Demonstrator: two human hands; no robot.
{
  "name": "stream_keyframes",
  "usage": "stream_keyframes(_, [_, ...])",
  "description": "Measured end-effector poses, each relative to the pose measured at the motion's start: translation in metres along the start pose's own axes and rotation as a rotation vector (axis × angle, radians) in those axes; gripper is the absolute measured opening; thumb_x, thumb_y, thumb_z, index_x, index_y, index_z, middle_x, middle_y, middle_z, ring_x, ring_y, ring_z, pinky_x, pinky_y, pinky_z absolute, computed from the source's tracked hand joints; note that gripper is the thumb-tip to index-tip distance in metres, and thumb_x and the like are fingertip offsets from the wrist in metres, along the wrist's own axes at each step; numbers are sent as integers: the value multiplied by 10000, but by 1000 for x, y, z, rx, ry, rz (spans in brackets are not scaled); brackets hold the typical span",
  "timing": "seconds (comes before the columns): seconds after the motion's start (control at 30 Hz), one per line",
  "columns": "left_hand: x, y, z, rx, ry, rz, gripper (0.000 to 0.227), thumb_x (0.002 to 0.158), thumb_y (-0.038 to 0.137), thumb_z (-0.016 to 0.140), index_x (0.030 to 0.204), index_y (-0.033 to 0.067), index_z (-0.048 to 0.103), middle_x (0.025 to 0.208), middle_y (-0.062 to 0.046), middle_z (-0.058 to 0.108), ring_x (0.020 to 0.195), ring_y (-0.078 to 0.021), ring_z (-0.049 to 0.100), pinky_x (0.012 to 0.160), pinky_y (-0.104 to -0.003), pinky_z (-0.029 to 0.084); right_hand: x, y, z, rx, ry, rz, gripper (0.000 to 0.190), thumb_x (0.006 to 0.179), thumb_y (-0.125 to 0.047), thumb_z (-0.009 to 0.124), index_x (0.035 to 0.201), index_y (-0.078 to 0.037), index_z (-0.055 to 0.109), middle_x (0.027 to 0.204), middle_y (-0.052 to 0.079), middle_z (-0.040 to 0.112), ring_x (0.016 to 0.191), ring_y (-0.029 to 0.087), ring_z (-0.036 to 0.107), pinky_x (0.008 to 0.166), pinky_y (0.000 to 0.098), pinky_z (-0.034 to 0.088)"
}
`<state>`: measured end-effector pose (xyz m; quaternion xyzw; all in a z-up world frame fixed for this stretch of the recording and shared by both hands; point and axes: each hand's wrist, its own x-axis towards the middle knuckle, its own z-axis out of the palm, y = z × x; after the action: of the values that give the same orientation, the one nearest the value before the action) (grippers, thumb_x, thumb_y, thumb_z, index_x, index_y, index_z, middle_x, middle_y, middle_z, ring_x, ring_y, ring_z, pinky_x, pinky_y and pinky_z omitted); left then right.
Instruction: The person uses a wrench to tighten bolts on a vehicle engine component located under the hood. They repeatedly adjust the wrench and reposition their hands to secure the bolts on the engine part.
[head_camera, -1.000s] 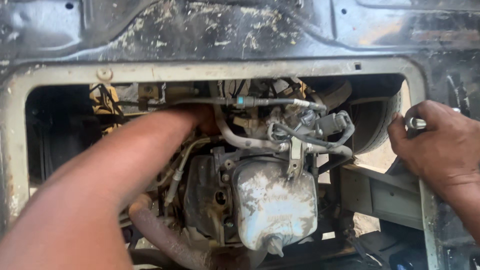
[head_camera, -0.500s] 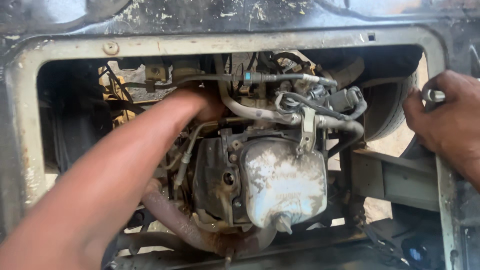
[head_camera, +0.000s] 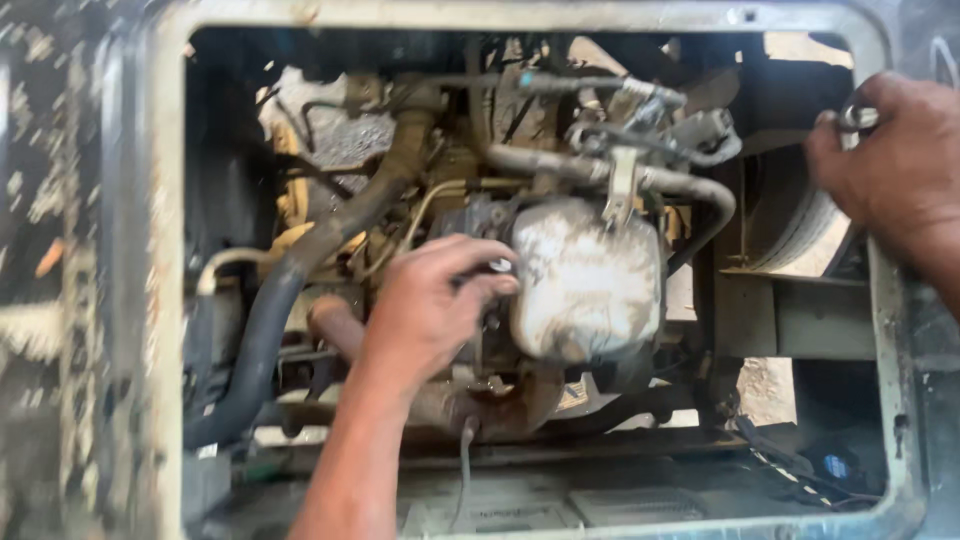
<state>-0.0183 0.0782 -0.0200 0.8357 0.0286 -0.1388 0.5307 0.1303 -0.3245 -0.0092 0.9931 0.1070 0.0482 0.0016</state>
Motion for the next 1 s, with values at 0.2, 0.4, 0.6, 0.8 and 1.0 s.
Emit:
stream_keyframes(0.2, [13,-18,-5,-79,-266,-5,202,852,73,759,1039,140,795,987,-12,812,903,-113,767,798,-309,595,-8,-9,-3,-152,171,-171,268,976,-246,804,976,16,747,862,181,725,818,292,713,757,396,586])
stream_keyframes(0.4, [7,-6,-10,53,-370,-153,191,794,86,828,981,112,796,838,-8,796,691,-104,685,607,-283,535,-66,-124,-30,161,111,21,285,1008,-308,798,1048,-27,768,951,144,768,785,239,736,737,382,585])
stream_keyframes(0.6, [8,-20,-10,-113,-390,22,152,764,44,826,909,25,782,791,-28,788,707,-79,729,627,-243,563,-112,-236,-44,343,-112,-43,289,922,-396,813,972,-111,808,850,114,759,672,223,744,660,388,585])
stream_keyframes(0.8, [12,-25,-5,12,-425,53,132,772,56,854,876,24,779,771,-27,770,704,-88,671,624,-274,530,-110,-254,-53,398,-247,-151,403,820,-479,828,946,-97,802,729,166,729,679,330,720,633,449,556])
stream_keyframes(1.0, [15,-39,-1,-120,-488,45,152,775,60,843,859,24,722,781,-10,759,749,-69,764,651,-256,596,-112,-263,-38,284,-239,-302,353,870,-421,793,952,-79,773,814,163,730,769,386,693,672,496,538])
